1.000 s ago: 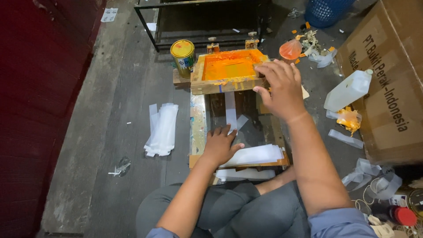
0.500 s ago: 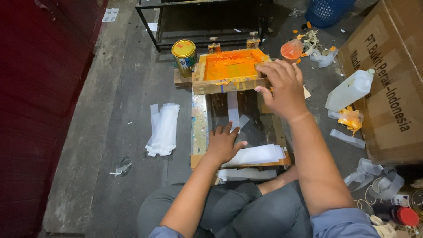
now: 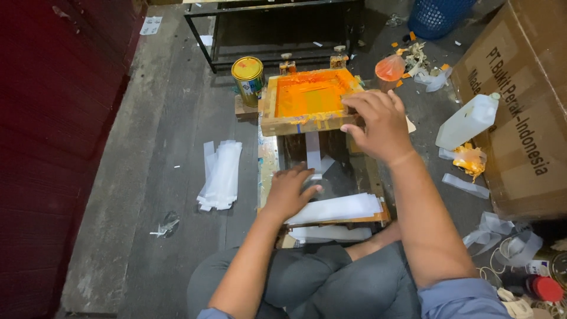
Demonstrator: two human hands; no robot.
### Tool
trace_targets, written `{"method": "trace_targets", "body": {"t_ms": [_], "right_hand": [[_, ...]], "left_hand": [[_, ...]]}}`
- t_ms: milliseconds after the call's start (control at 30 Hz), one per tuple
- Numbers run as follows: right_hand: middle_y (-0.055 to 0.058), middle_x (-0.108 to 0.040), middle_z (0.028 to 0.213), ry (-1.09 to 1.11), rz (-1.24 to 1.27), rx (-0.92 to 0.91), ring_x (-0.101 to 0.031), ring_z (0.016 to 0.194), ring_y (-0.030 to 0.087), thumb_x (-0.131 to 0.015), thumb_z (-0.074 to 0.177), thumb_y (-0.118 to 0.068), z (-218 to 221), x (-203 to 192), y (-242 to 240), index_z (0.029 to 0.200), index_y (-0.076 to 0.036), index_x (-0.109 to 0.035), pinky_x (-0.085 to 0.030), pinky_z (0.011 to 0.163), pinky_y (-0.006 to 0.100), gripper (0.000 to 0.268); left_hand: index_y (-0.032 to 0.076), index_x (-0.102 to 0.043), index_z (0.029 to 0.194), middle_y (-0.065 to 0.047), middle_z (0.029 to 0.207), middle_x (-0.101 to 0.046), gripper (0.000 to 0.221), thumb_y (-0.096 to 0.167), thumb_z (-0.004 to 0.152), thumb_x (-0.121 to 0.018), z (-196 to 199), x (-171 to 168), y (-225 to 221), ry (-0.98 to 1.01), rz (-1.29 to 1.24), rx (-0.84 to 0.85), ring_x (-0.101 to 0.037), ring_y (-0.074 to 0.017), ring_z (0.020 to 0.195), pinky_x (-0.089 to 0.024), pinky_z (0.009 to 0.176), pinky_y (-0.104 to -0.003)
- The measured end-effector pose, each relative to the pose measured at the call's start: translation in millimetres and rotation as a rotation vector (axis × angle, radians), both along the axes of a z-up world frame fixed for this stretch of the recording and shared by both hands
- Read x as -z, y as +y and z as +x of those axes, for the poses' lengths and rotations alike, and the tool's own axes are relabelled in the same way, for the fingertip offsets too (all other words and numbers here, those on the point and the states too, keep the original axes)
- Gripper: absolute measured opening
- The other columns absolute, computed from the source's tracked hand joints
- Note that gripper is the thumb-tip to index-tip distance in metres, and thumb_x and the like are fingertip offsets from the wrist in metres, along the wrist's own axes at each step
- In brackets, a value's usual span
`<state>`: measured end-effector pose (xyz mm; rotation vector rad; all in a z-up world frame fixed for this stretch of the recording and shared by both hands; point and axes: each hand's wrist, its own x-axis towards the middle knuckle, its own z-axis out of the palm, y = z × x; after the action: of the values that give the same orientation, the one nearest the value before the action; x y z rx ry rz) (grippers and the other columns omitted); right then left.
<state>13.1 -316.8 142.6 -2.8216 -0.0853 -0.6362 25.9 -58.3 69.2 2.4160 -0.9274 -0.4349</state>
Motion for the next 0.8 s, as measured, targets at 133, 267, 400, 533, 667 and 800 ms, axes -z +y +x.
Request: {"method": "trace_targets", "body": {"t_ms": [133,267,400,533,667,800], "right_hand": [[0.001,-0.065,0.127,0.018,-0.021,-0.02,-0.056,0.132,0.029,-0.086,0.08,-0.03,-4.6,-0.1,-1.7,0.133,-0.023,-0.065,-0.034,0.116,0.064,0.057],[0.003,-0.069,0.119,0.124,-0.011,-0.031,-0.062,0.125,0.03,-0.091,0.075,-0.028,-3.2,8.3,-7.3,0.13,-0.024,-0.068,-0.04,0.114,0.061,0.059],[0.003,-0.07,0.112,0.209,-0.149,-0.065,-0.066,0.118,0.03,-0.094,0.064,-0.037,1.9,29.5,-9.2,0.123,-0.022,-0.07,-0.049,0.106,0.052,0.066],[0.002,-0.07,0.11,0.296,-0.191,-0.092,-0.067,0.116,0.029,-0.096,0.059,-0.041,5.7,58.7,-9.3,0.124,-0.025,-0.069,-0.05,0.106,0.047,0.072],[-0.003,-0.067,0.104,0.392,-0.253,-0.112,-0.065,0.114,0.026,-0.095,0.053,-0.048,7.8,96.2,-8.6,0.115,-0.028,-0.069,-0.051,0.103,0.045,0.07],[-0.007,-0.062,0.104,0.509,-0.343,-0.171,-0.06,0.113,0.019,-0.092,0.063,-0.046,10.3,108.1,0.0,0.109,-0.032,-0.066,-0.048,0.1,0.038,0.054]], "left_hand": [[0.017,-0.063,0.139,-0.014,0.137,-0.064,0.048,0.043,0.099,-0.059,-4.1,-19.5,27.5,-0.055,-0.088,-0.033,-0.062,-0.0373,0.125,-0.03,0.116,-0.058],[0.018,-0.067,0.133,-0.008,0.128,-0.07,0.039,0.035,0.099,-0.063,-13.5,-16.2,64.6,0.055,-0.166,-0.177,-0.066,-0.0332,0.119,-0.035,0.111,-0.053],[0.012,-0.079,0.099,-0.01,0.086,-0.074,0.019,0.028,0.097,-0.068,-3.7,48.7,90.1,0.196,-0.348,-0.595,-0.072,-0.0318,0.09,-0.054,0.086,-0.044],[0.014,-0.074,0.082,-0.003,0.069,-0.061,0.025,0.034,0.097,-0.07,30.8,99.4,82.7,0.27,-0.482,-0.724,-0.06,-0.0183,0.073,-0.052,0.07,-0.037],[0.01,-0.072,0.083,-0.004,0.071,-0.059,0.029,0.036,0.096,-0.07,46.2,135.9,74.5,0.394,-0.56,-0.808,-0.06,-0.0179,0.07,-0.056,0.059,-0.036],[0.008,-0.071,0.084,-0.006,0.072,-0.058,0.031,0.036,0.096,-0.068,35.5,119.6,71.2,0.409,-0.592,-0.84,-0.058,-0.0198,0.077,-0.051,0.07,-0.035]]}}
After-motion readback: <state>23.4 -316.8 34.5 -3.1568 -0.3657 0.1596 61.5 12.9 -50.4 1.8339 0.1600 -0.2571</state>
